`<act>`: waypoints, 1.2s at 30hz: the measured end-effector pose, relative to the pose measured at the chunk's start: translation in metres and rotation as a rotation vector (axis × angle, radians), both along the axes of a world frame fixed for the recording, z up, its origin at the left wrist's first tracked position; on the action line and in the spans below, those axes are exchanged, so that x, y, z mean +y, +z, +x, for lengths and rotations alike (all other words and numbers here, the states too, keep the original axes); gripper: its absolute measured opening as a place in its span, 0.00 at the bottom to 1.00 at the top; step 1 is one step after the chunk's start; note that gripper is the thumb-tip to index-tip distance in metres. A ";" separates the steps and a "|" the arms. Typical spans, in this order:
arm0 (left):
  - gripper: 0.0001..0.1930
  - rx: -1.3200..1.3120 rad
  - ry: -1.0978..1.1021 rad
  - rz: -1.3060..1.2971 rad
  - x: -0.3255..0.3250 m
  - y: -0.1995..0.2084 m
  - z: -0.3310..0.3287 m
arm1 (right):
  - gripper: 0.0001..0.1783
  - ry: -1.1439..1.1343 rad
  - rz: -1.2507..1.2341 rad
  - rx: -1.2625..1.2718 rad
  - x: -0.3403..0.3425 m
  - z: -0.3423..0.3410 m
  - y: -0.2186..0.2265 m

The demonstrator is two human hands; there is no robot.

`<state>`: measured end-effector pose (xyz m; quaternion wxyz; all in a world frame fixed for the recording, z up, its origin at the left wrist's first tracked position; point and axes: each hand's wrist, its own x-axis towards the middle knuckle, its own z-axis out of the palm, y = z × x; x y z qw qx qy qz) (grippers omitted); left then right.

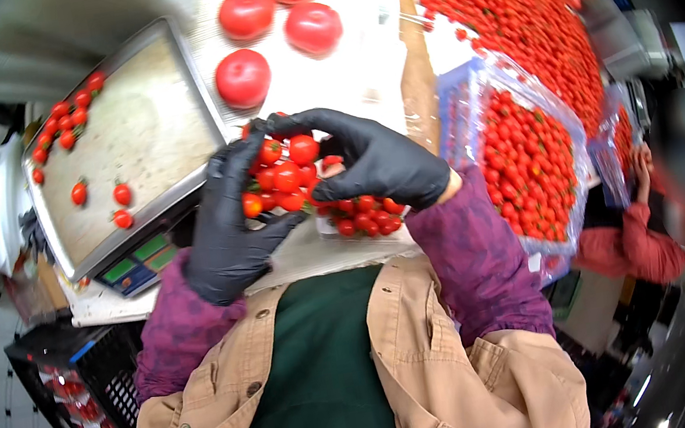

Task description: The person sorts cherry tomatoes from a large tray into smaller plastic containers. They pick individual tomatoes, place them into containers, and occasionally weigh them on a digital scale. The person also handles larger tomatoes and uses a label printer to label the filled containers.

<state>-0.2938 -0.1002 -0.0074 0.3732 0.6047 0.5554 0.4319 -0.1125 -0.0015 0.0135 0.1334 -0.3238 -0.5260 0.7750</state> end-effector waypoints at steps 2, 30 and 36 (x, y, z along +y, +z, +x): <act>0.41 -0.093 -0.132 -0.077 0.003 -0.013 0.036 | 0.38 -0.109 0.019 -0.079 -0.016 0.041 -0.005; 0.20 0.274 -0.190 -0.069 -0.041 -0.062 0.034 | 0.28 -0.434 0.719 -0.468 -0.103 0.055 -0.040; 0.18 0.256 -0.023 0.047 -0.046 -0.031 0.011 | 0.23 -0.488 0.814 -0.524 -0.080 0.045 -0.053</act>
